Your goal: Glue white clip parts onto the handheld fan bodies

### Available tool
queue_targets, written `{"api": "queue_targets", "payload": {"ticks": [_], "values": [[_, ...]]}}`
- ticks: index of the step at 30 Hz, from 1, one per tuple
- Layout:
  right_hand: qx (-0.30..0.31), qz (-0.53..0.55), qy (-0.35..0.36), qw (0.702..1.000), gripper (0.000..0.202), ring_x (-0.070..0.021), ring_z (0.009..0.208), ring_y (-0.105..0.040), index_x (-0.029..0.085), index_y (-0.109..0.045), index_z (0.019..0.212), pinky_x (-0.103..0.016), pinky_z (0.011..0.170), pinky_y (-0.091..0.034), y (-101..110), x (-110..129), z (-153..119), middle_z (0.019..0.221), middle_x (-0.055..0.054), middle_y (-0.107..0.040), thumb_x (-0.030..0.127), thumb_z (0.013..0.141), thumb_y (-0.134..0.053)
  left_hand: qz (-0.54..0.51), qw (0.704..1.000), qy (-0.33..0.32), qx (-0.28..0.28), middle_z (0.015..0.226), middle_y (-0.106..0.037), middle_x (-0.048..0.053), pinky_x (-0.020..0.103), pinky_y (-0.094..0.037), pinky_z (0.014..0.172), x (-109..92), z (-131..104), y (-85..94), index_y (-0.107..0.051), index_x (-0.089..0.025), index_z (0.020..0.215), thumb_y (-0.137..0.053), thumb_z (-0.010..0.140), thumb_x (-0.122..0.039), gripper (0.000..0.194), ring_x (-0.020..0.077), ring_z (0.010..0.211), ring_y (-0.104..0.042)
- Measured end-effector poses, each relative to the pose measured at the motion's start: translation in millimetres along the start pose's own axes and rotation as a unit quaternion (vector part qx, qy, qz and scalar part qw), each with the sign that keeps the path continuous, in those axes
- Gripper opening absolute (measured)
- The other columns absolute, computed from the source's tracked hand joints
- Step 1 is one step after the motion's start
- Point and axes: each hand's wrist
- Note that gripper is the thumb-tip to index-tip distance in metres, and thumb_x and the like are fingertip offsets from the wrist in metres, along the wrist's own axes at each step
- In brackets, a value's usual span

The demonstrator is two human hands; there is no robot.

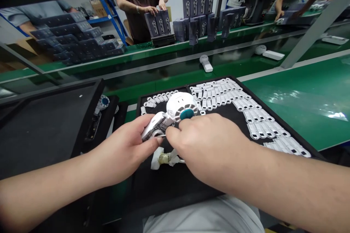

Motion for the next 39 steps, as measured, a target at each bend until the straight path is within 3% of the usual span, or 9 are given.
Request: {"api": "queue_targets", "payload": {"ticks": [8,22,29,32,35,37,39], "values": [[-0.018,-0.008,0.011,1.000,0.014,-0.0159,0.047,-0.046,0.021,-0.059,0.078,-0.030,0.049,-0.011,1.2,0.2,-3.7,0.059,0.001,-0.054,0.008,0.071,-0.058,0.002,1.000,-0.022,-0.003,0.093,-0.071,-0.002,0.030,-0.046,0.064,0.4,-2.7,-1.7,-0.058,-0.030,0.109,-0.056,0.090,-0.039,0.021,0.0208,0.080,-0.065],[0.057,0.004,-0.039,0.998,0.017,-0.0141,0.047,-0.044,0.021,-0.055,0.075,-0.032,0.049,-0.007,-2.9,9.6,1.5,0.061,0.001,-0.055,0.008,0.066,-0.061,-0.003,1.000,-0.007,-0.020,0.088,-0.071,0.005,0.031,-0.043,0.061,-0.5,-3.1,-7.3,-0.061,-0.023,0.099,-0.059,0.087,-0.037,0.019,0.0244,0.076,-0.064],[0.066,0.027,-0.039,0.997,0.013,-0.0138,0.047,-0.046,0.021,-0.056,0.075,-0.031,0.049,-0.009,-5.1,11.4,4.4,0.060,0.002,-0.054,0.009,0.071,-0.061,-0.010,1.000,-0.002,-0.005,0.087,-0.069,0.004,0.029,-0.044,0.061,1.7,-1.6,-5.3,-0.063,-0.022,0.101,-0.061,0.085,-0.035,0.021,0.0229,0.076,-0.063],[0.013,0.048,-0.041,0.998,0.010,-0.0147,0.053,-0.051,0.020,-0.059,0.080,-0.030,0.050,-0.016,-12.0,5.2,-1.5,0.064,0.001,-0.058,0.010,0.081,-0.058,-0.092,0.995,0.026,0.007,0.084,-0.066,0.002,0.028,-0.044,0.058,4.1,3.7,-4.5,-0.060,-0.022,0.105,-0.061,0.085,-0.037,0.026,0.0196,0.072,-0.059],[-0.052,0.060,-0.085,0.993,0.018,-0.0166,0.063,-0.059,0.019,-0.062,0.085,-0.028,0.054,-0.028,-30.6,-4.5,-12.4,0.071,-0.001,-0.062,0.020,0.097,-0.049,-0.233,0.972,0.042,0.006,0.079,-0.061,0.000,0.028,-0.047,0.058,5.6,9.7,-3.9,-0.057,-0.019,0.104,-0.066,0.079,-0.031,0.029,0.0163,0.067,-0.057],[-0.030,0.061,-0.126,0.990,0.021,-0.0185,0.069,-0.063,0.018,-0.066,0.092,-0.028,0.059,-0.035,-50.2,-10.0,-17.7,0.076,-0.003,-0.065,0.021,0.100,-0.047,-0.296,0.954,0.042,0.011,0.085,-0.061,0.001,0.029,-0.051,0.060,5.6,12.9,-2.8,-0.055,-0.018,0.102,-0.072,0.069,-0.021,0.036,0.0161,0.070,-0.058],[0.041,0.070,-0.158,0.984,0.022,-0.0197,0.074,-0.065,0.016,-0.069,0.100,-0.029,0.063,-0.041,-71.0,-12.5,-19.2,0.080,-0.005,-0.068,0.012,0.098,-0.047,-0.348,0.936,0.038,0.030,0.092,-0.062,0.003,0.032,-0.054,0.064,5.3,15.3,-1.7,-0.055,-0.018,0.101,-0.075,0.060,-0.013,0.046,0.0177,0.076,-0.061]]}}
Point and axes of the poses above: each hand's wrist, its own z-axis towards the middle knuckle, its own y-axis out of the back of the hand, x = y × z
